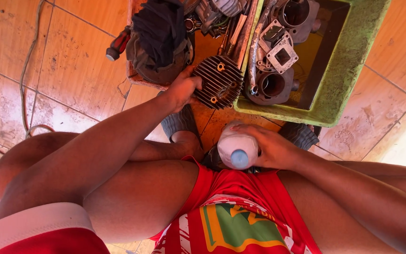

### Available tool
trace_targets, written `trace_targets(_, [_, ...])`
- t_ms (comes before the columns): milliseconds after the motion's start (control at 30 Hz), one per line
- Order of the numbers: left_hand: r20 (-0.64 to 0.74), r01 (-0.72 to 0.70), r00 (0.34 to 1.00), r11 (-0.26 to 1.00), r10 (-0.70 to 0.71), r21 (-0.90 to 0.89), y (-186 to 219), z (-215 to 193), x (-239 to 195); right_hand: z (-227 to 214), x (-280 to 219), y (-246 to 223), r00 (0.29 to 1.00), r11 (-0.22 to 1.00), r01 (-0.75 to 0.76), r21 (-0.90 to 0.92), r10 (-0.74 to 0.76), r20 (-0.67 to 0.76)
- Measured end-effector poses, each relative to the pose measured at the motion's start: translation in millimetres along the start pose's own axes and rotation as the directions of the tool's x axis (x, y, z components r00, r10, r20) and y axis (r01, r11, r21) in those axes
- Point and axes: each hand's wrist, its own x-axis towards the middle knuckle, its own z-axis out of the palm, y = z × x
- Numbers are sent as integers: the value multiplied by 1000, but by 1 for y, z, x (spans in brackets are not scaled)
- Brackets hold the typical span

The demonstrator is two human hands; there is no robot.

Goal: Cleaning and inspecting motorcycle engine components using a brush, cloth, and cleaning fluid.

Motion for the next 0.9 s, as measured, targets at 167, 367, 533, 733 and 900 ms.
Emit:
trace_targets(167, [-15,23,1000,999,-22,37,1,1,0,-22,14,-20,921,931,-189,-312,278,271])
trace_targets(367, [-9,10,1000,1000,-10,7,-17,-6,17,-29,23,31,906,856,-215,-470,355,232])
trace_targets(533, [-22,9,1000,1000,-9,3,-4,0,4,-6,47,72,694,690,-675,263,714,-91])
trace_targets(733, [-21,31,999,999,-31,-10,16,9,-20,9,68,72,622,521,-623,584,782,-34])
trace_targets(900, [-7,36,999,999,-36,-15,34,15,-35,13,70,78,623,565,-610,556,775,-105])
